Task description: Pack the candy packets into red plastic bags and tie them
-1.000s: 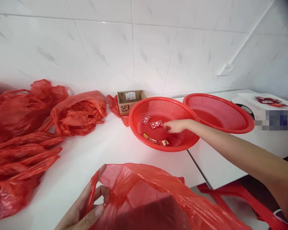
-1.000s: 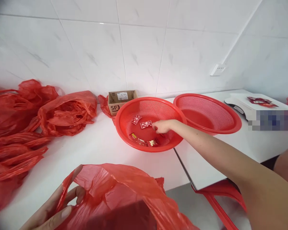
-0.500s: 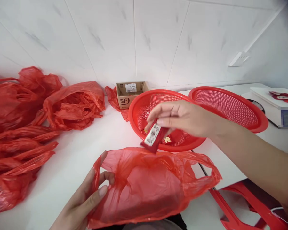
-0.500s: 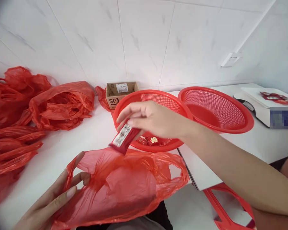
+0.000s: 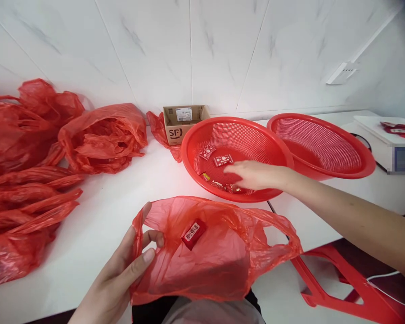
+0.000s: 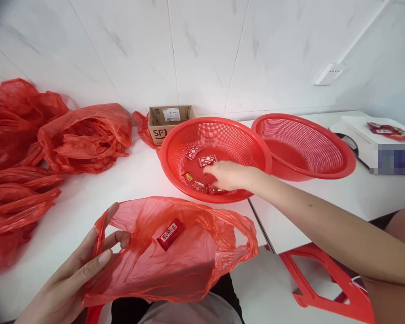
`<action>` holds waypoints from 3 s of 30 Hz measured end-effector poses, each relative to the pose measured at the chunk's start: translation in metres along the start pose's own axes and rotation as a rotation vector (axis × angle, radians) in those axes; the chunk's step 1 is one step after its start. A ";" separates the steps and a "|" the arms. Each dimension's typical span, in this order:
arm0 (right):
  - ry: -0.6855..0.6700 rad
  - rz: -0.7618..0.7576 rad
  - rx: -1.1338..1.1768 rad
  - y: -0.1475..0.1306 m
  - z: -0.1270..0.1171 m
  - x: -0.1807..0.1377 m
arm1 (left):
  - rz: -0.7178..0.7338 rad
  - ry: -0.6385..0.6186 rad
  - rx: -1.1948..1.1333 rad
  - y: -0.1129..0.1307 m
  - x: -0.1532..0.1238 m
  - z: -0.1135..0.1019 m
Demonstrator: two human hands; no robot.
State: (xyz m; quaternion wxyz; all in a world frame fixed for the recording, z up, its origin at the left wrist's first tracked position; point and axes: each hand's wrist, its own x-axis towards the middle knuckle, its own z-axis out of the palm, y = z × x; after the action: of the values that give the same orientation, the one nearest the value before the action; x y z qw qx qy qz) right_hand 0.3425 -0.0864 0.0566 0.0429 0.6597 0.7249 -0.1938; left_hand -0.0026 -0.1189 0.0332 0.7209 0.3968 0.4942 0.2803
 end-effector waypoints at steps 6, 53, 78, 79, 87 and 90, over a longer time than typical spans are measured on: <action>-0.174 0.024 -0.170 0.022 0.025 0.019 | -0.021 0.030 -0.021 -0.001 -0.001 -0.002; -0.135 0.090 -0.248 0.004 0.024 0.041 | -0.013 0.062 -0.052 0.003 -0.002 0.007; -0.169 0.175 0.181 0.013 -0.016 0.048 | -0.042 0.080 -0.118 0.000 -0.011 0.009; -0.155 0.145 0.299 0.015 -0.022 0.041 | -0.047 0.080 -0.121 0.000 -0.011 0.009; -0.174 -0.205 0.726 -0.060 -0.035 -0.029 | 0.029 0.069 -0.091 0.002 -0.006 0.010; -0.057 -0.303 0.366 -0.100 -0.002 -0.043 | 0.034 0.034 -0.106 0.003 -0.007 0.010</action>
State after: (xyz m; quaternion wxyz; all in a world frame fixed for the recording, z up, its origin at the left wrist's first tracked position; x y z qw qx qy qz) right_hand 0.2509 -0.1316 0.0951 -0.0867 0.5343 0.7670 -0.3446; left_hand 0.0046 -0.1260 0.0406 0.7274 0.3617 0.4842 0.3250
